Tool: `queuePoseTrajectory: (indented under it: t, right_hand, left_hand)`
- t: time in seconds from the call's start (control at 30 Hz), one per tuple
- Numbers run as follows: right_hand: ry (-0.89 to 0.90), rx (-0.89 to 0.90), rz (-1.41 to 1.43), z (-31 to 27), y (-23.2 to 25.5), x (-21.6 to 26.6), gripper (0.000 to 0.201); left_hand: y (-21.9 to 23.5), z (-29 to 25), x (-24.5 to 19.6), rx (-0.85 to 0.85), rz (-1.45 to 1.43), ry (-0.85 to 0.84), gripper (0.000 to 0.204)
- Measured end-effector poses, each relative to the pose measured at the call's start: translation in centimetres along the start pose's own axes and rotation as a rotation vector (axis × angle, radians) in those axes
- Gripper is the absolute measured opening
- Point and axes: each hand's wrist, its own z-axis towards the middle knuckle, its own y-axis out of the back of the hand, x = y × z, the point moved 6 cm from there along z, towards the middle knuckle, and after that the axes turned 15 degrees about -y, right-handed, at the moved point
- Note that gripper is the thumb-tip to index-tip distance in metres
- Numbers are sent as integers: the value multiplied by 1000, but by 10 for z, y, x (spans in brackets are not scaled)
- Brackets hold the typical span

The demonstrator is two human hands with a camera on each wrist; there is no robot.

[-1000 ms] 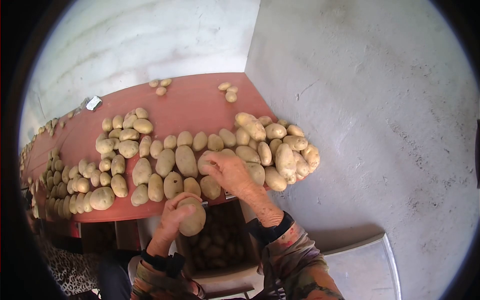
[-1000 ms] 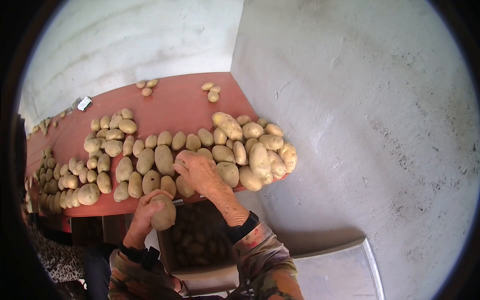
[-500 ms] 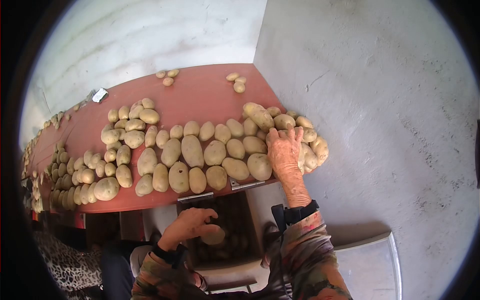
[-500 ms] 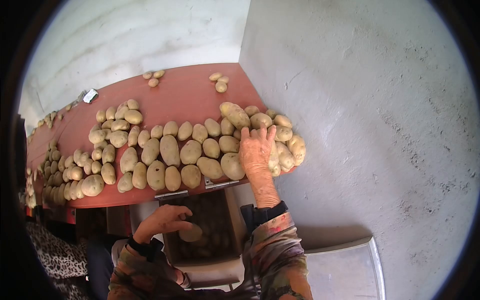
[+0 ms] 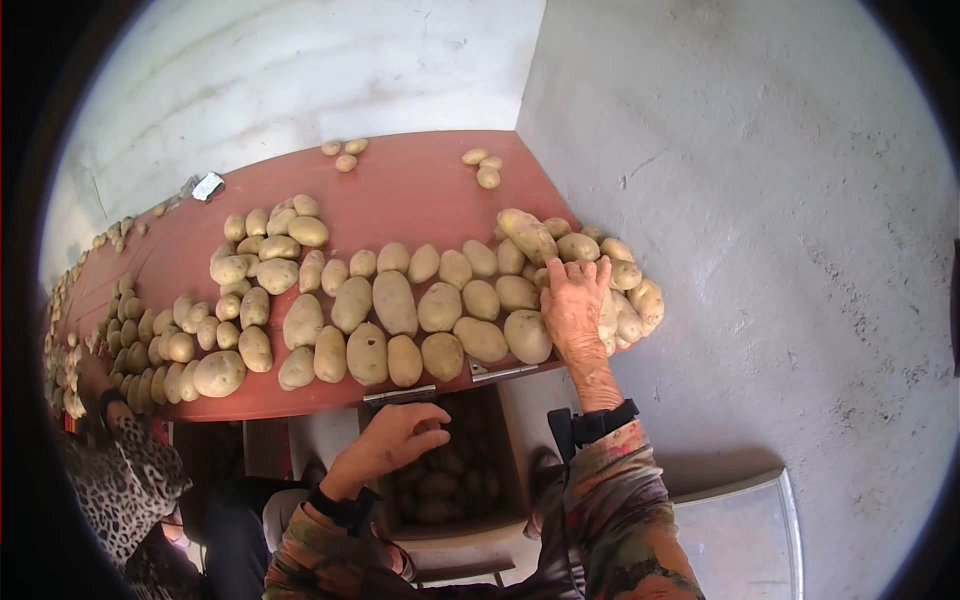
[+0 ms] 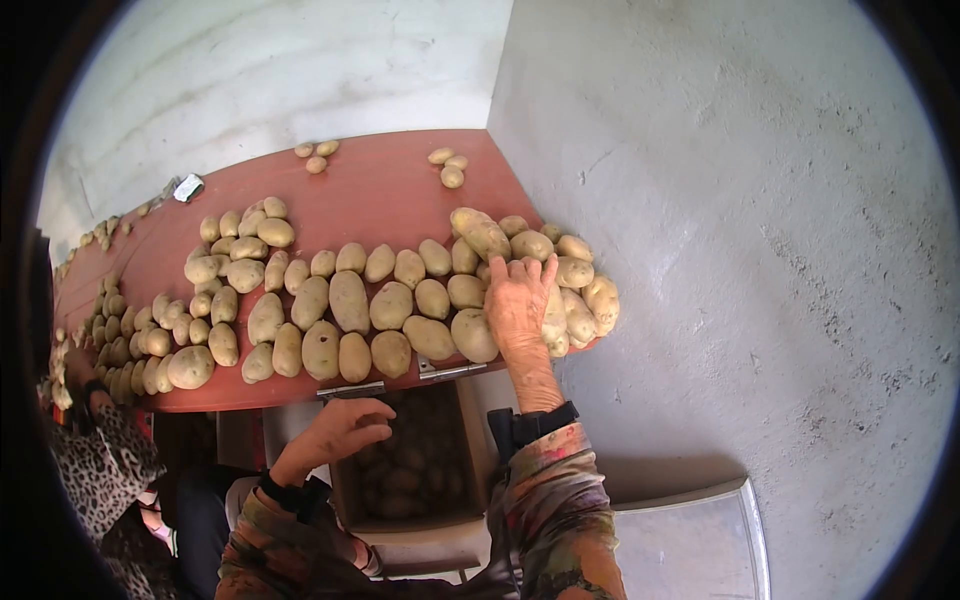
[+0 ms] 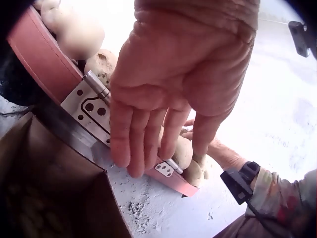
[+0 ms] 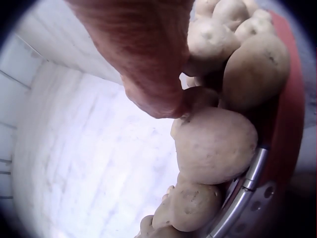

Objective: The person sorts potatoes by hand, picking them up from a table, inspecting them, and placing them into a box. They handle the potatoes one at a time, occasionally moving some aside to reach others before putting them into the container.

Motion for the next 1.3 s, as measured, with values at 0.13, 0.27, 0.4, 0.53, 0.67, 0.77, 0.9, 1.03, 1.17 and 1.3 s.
queuePoseTrajectory:
  t: [0.13,0.27,0.4,0.53,0.67,0.77,0.9,1.03,1.17,1.3]
  right_hand:
    - [-41,12,303,4,36,40,38]
    - [-189,440,991,-31,24,94,32]
    - [-340,1205,1371,-75,14,140,25]
    - [-324,1188,1198,-81,27,140,22]
    - [-74,337,885,-52,50,90,21]
    - [-150,97,598,-37,71,43,22]
    - [-265,-92,513,-31,82,-12,31]
    - [-372,-12,260,-32,75,-44,44]
    - [-390,69,171,-37,66,-50,49]
    - [-376,122,112,-40,61,-46,58]
  left_hand:
    - [11,5,0,-318,-482,19,34]
    - [23,5,-6,-668,-737,-74,50]
    - [27,5,0,-841,-803,-193,54]
    - [28,-2,-4,-718,-987,-4,43]
    - [25,-3,-23,-498,-776,172,23]
    - [14,-4,-27,-346,-661,207,20]
    - [2,0,-29,-274,-523,141,19]
    - [-14,-1,-7,-122,-356,151,25]
    - [-15,0,-4,-27,93,132,32]
    - [-23,1,2,46,86,165,33]
